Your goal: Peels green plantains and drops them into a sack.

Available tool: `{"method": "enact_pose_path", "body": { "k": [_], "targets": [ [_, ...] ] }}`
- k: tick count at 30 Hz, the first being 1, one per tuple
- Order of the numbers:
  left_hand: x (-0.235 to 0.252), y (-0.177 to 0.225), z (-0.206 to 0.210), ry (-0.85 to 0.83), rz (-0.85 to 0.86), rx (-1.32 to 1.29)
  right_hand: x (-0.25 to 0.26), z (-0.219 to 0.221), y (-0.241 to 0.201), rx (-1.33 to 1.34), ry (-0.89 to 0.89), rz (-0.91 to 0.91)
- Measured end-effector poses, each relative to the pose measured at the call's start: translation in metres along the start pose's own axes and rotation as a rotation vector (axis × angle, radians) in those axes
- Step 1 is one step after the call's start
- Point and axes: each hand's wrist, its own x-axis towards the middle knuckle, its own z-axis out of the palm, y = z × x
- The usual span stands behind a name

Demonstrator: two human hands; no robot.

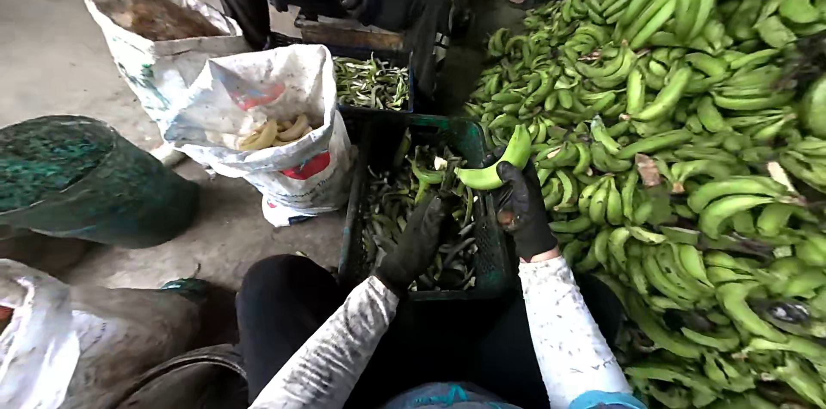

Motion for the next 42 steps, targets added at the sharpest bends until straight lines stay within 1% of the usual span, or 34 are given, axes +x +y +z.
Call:
{"method": "enact_pose_path", "body": {
  "k": [1, 3, 4, 5, 6, 8, 9, 10, 11, 12, 13, 15, 18, 20, 23, 25, 27, 29, 31, 33, 34, 36, 40, 42],
  "targets": [
    [0.0, 0.009, 0.008, 0.02, 0.07, -0.082, -0.003, -0.001, -0.002, -0.009, 0.007, -0.014],
    [-0.002, 0.033, 0.019, 0.044, 0.141, -0.242, -0.009, -0.003, -0.004, -0.022, 0.021, -0.018],
    [-0.003, 0.042, 0.023, 0.051, 0.155, -0.28, -0.009, -0.004, -0.004, -0.007, 0.011, -0.021],
    [-0.004, 0.044, 0.024, 0.055, 0.129, -0.263, -0.009, -0.003, -0.005, 0.033, -0.004, -0.019],
    [-0.005, 0.039, 0.022, 0.054, 0.048, -0.195, -0.009, -0.002, -0.007, 0.102, -0.024, -0.019],
    [-0.007, 0.016, 0.013, 0.017, -0.224, -0.065, -0.006, 0.003, -0.01, 0.236, -0.064, -0.009],
    [-0.008, 0.007, 0.008, 0.009, -0.345, -0.039, 0.0, 0.004, -0.011, 0.343, -0.091, 0.007],
    [-0.009, 0.002, 0.003, 0.001, -0.428, -0.029, 0.006, 0.006, -0.013, 0.421, -0.112, 0.022],
    [-0.012, 0.001, 0.0, -0.003, -0.454, -0.006, 0.009, 0.005, -0.015, 0.461, -0.126, 0.044],
    [-0.014, 0.004, -0.004, -0.01, -0.423, 0.034, 0.011, 0.005, -0.016, 0.483, -0.128, 0.08],
    [-0.014, 0.011, -0.008, -0.02, -0.352, 0.092, 0.013, 0.004, -0.017, 0.477, -0.108, 0.125],
    [-0.01, 0.033, -0.017, -0.071, -0.162, 0.25, 0.019, 0.003, -0.018, 0.421, -0.036, 0.22],
    [0.003, 0.052, -0.03, -0.134, 0.114, 0.513, 0.021, 0.006, -0.017, 0.304, -0.006, 0.248],
    [0.009, 0.057, -0.035, -0.16, 0.223, 0.696, 0.019, 0.012, -0.016, 0.266, -0.001, 0.274],
    [0.018, 0.049, -0.042, -0.17, 0.252, 0.838, 0.019, 0.02, -0.005, 0.228, -0.04, 0.294],
    [0.025, 0.039, -0.047, -0.125, 0.255, 0.898, 0.013, 0.024, 0.007, 0.231, -0.122, 0.249],
    [0.03, 0.037, -0.051, -0.009, 0.205, 1.003, 0.004, 0.036, 0.015, 0.215, -0.138, 0.235],
    [0.038, 0.035, -0.058, 0.168, 0.137, 1.067, -0.002, 0.047, 0.021, 0.248, -0.145, 0.255],
    [0.05, 0.029, -0.075, 0.322, 0.079, 1.019, -0.004, 0.052, 0.025, 0.297, -0.104, 0.316],
    [0.055, 0.032, -0.096, 0.391, 0.058, 0.886, -0.002, 0.046, 0.029, 0.355, -0.068, 0.371],
    [0.053, 0.035, -0.101, 0.367, 0.085, 0.818, 0.001, 0.04, 0.031, 0.382, -0.056, 0.383],
    [0.042, 0.041, -0.095, 0.22, 0.134, 0.696, 0.006, 0.024, 0.037, 0.42, -0.066, 0.344],
    [0.017, 0.038, -0.056, -0.168, 0.191, 0.486, 0.012, 0.013, 0.032, 0.335, -0.046, 0.173],
    [0.013, 0.03, -0.045, -0.272, 0.201, 0.473, 0.007, 0.012, 0.029, 0.305, -0.086, 0.143]
  ]
}}
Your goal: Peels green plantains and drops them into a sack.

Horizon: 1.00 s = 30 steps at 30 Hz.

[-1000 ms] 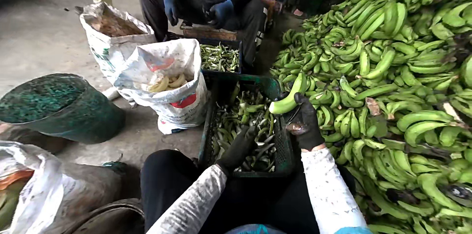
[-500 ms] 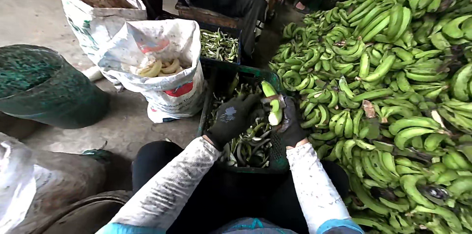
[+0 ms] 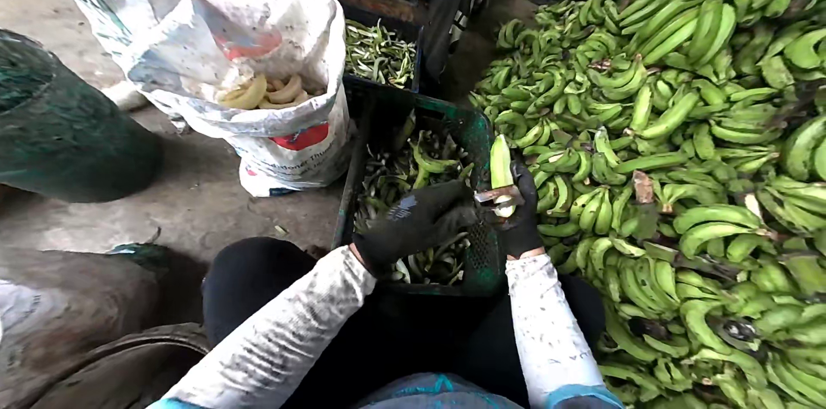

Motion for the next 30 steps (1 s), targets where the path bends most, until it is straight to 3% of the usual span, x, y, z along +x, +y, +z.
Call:
{"method": "enact_pose_path", "body": {
  "k": [2, 4, 8, 11, 14, 17, 19, 22, 24, 26, 30],
  "targets": [
    [0.004, -0.013, 0.003, 0.047, -0.006, 0.14, -0.003, 0.001, 0.006, 0.059, -0.074, 0.043],
    [0.012, -0.026, -0.002, 0.22, -0.032, 0.399, -0.006, 0.004, 0.019, 0.137, -0.141, 0.148],
    [0.022, -0.045, -0.03, 0.489, -0.188, 0.501, -0.01, 0.014, 0.03, 0.101, 0.005, 0.246],
    [0.011, -0.032, -0.032, 0.41, -0.08, 0.337, -0.004, 0.009, 0.02, 0.067, -0.002, 0.125],
    [-0.003, -0.009, -0.009, 0.229, 0.028, 0.183, -0.004, 0.008, 0.005, -0.197, 0.08, -0.145],
    [-0.007, -0.002, 0.01, 0.145, 0.058, 0.171, -0.008, -0.001, 0.0, -0.473, 0.073, -0.206],
    [0.0, -0.013, 0.007, 0.19, 0.004, 0.274, -0.013, 0.003, 0.002, -0.321, -0.004, -0.078],
    [0.013, -0.036, -0.019, 0.384, -0.16, 0.36, -0.015, 0.009, 0.014, -0.082, -0.234, 0.247],
    [0.015, -0.047, -0.038, 0.463, -0.182, 0.339, -0.011, 0.011, 0.02, 0.002, -0.261, 0.355],
    [0.009, -0.035, -0.037, 0.43, -0.145, 0.285, -0.011, 0.009, 0.017, -0.005, -0.173, 0.281],
    [-0.004, -0.005, -0.004, 0.279, -0.008, 0.173, -0.012, 0.002, 0.005, -0.377, -0.022, -0.164]
  ]
}}
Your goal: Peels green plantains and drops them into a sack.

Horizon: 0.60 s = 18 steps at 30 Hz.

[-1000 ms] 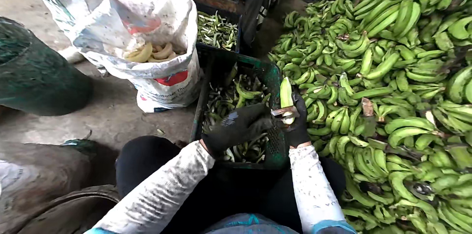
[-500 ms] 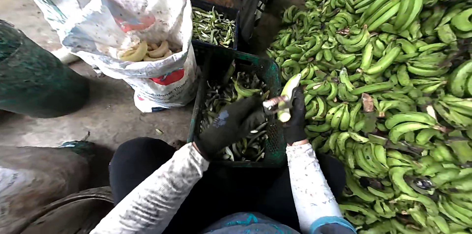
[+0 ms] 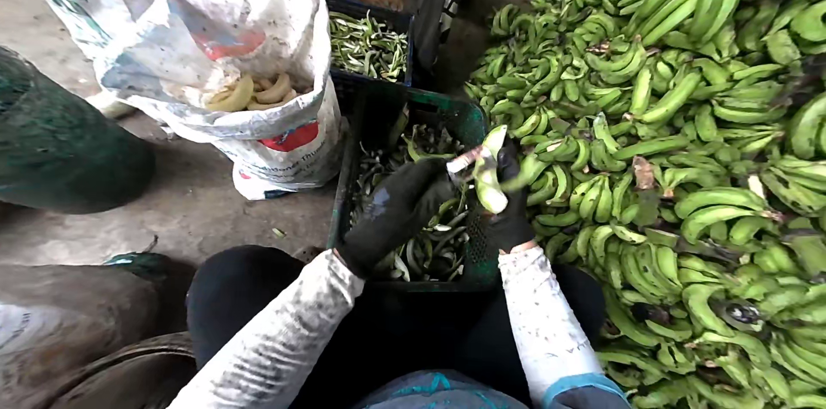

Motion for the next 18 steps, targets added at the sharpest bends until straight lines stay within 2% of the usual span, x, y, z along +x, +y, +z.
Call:
{"method": "enact_pose_path", "body": {
  "k": [2, 4, 7, 11, 14, 16, 18],
  "targets": [
    [-0.007, 0.006, 0.009, -0.058, 0.047, -0.005, 0.003, -0.003, -0.006, -0.187, 0.044, -0.098],
    [-0.008, 0.007, 0.012, -0.087, 0.055, -0.003, 0.01, 0.0, -0.008, -0.105, 0.048, -0.041],
    [-0.002, -0.004, 0.012, -0.094, 0.017, 0.052, 0.008, 0.002, -0.005, 0.094, -0.053, 0.087],
    [0.017, -0.035, -0.003, 0.074, -0.093, 0.228, 0.0, 0.009, -0.001, 0.199, -0.255, 0.322],
    [0.024, -0.052, -0.015, 0.17, -0.163, 0.183, -0.001, 0.011, -0.002, 0.173, -0.309, 0.392],
    [0.022, -0.044, -0.017, 0.156, -0.153, 0.11, 0.004, 0.011, 0.001, 0.226, -0.232, 0.376],
    [0.014, -0.026, -0.009, 0.12, -0.113, 0.048, 0.006, 0.013, 0.001, 0.176, -0.056, 0.275]
  ]
}}
